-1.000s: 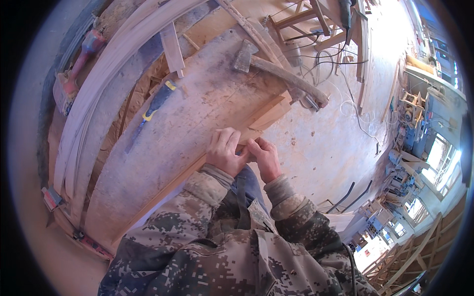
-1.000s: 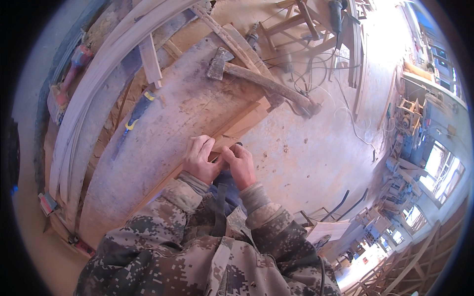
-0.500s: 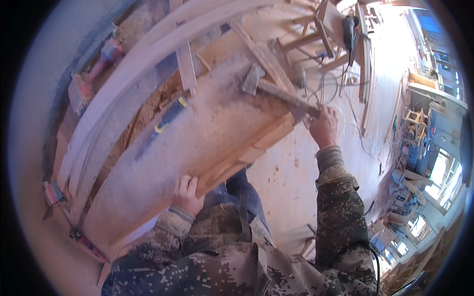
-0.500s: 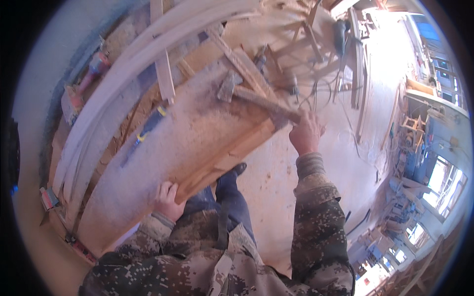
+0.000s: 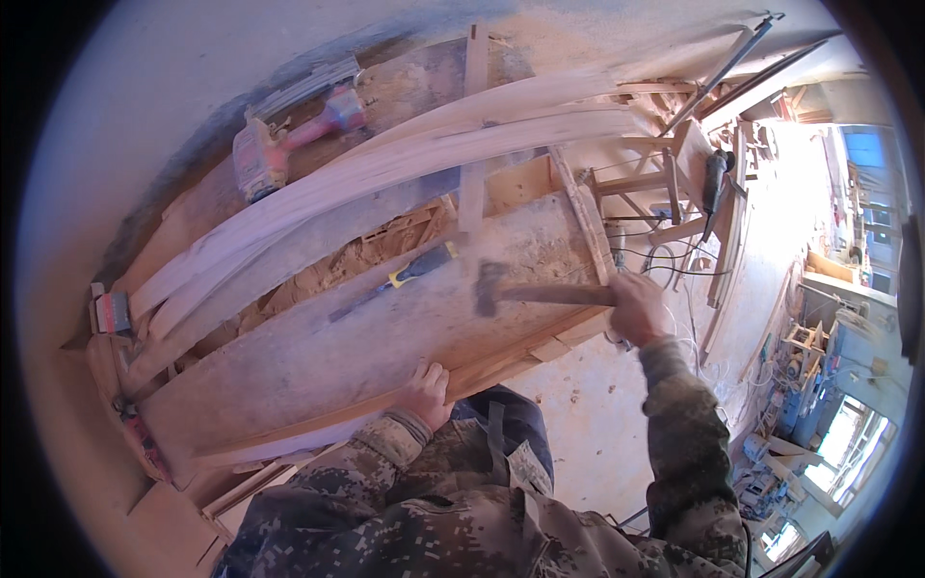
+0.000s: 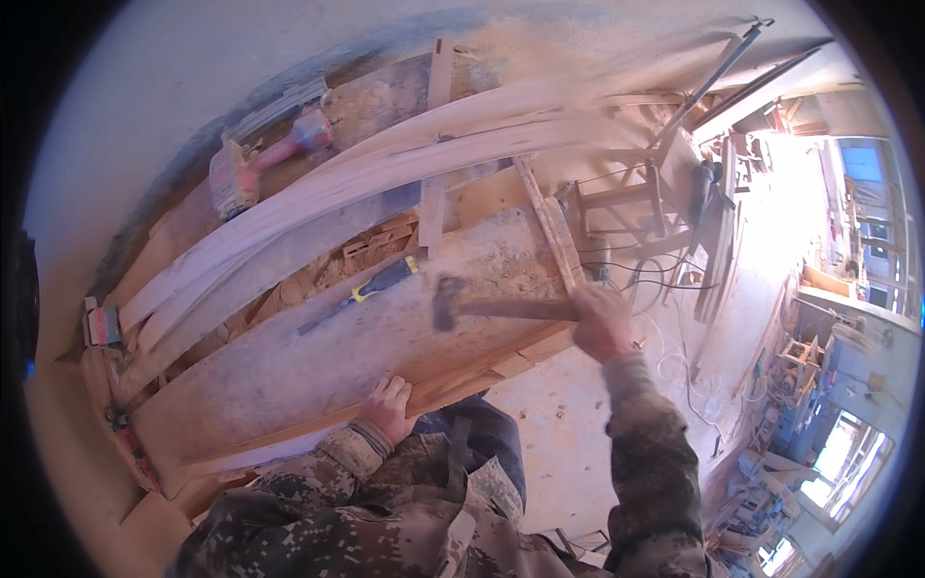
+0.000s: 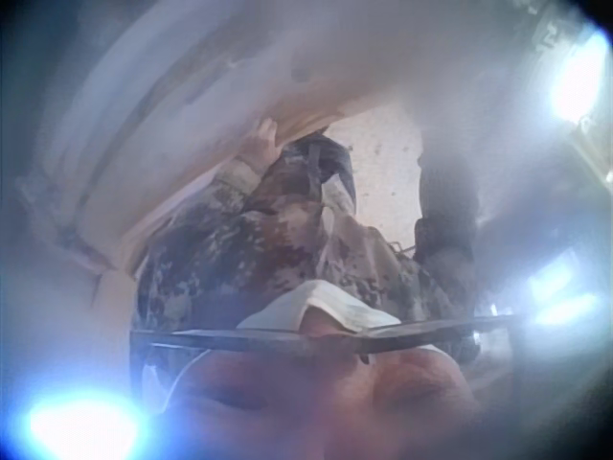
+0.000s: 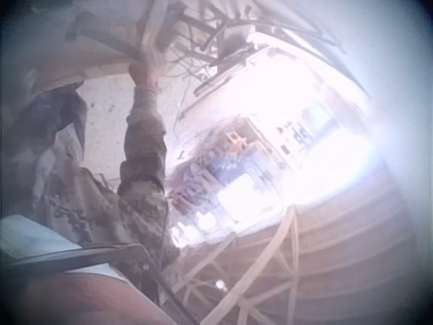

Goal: The person assembles a wooden frame by hand, using a hammer to tap small wooden pieces into place and a chisel to adjust joints. They then use an angle grinder to smooth the edges of the assembled frame.

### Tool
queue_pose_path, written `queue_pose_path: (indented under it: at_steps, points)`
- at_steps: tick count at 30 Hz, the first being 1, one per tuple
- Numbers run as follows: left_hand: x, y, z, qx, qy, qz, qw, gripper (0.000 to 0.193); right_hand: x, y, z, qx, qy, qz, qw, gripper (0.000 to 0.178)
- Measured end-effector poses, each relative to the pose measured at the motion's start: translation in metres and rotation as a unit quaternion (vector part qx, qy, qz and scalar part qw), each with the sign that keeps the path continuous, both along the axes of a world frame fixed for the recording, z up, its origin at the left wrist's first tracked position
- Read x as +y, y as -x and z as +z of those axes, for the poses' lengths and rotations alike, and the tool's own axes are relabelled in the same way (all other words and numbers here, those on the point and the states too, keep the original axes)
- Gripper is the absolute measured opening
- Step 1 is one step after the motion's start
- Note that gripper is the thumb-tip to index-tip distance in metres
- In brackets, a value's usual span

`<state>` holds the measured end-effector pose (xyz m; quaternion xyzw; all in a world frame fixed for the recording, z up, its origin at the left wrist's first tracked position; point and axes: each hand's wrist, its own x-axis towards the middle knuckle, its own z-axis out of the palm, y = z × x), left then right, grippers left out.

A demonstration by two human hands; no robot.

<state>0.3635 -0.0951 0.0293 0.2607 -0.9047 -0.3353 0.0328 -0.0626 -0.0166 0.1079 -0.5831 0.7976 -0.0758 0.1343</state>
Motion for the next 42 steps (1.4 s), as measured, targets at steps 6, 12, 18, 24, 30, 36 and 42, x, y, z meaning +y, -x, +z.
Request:
queue_pose_path:
  at_steps: [6, 12, 18, 24, 30, 36, 42]
  points:
    - [0.008, 0.016, -0.009, -0.048, -0.045, 0.031, 0.997, 0.047, -0.071, -0.105, -0.051, -0.059, 0.045, 0.151, 0.986, 0.018]
    - [0.007, 0.020, 0.006, -0.078, -0.001, 0.032, 0.996, 0.055, -0.081, -0.143, -0.048, -0.104, 0.141, 0.172, 0.969, 0.030]
    - [0.039, 0.096, 0.031, 0.059, 0.033, 0.089, 0.994, 0.059, 0.044, -0.111, -0.018, -0.198, 0.226, 0.029, 0.953, 0.037]
    - [0.063, 0.177, 0.019, 0.139, 0.087, 0.104, 0.981, 0.062, 0.208, -0.047, -0.021, -0.193, 0.047, -0.117, 0.973, 0.043]
    - [0.068, 0.185, 0.008, 0.162, 0.098, 0.137, 0.972, 0.053, 0.287, -0.051, -0.027, -0.187, -0.042, -0.187, 0.964, 0.040]
    - [0.068, 0.176, -0.001, 0.147, 0.114, 0.131, 0.974, 0.051, 0.310, -0.094, -0.051, -0.238, -0.060, -0.178, 0.953, 0.036]
    - [0.067, 0.174, -0.001, 0.132, 0.132, 0.102, 0.977, 0.057, 0.298, -0.106, -0.053, -0.242, -0.155, -0.087, 0.954, 0.032]
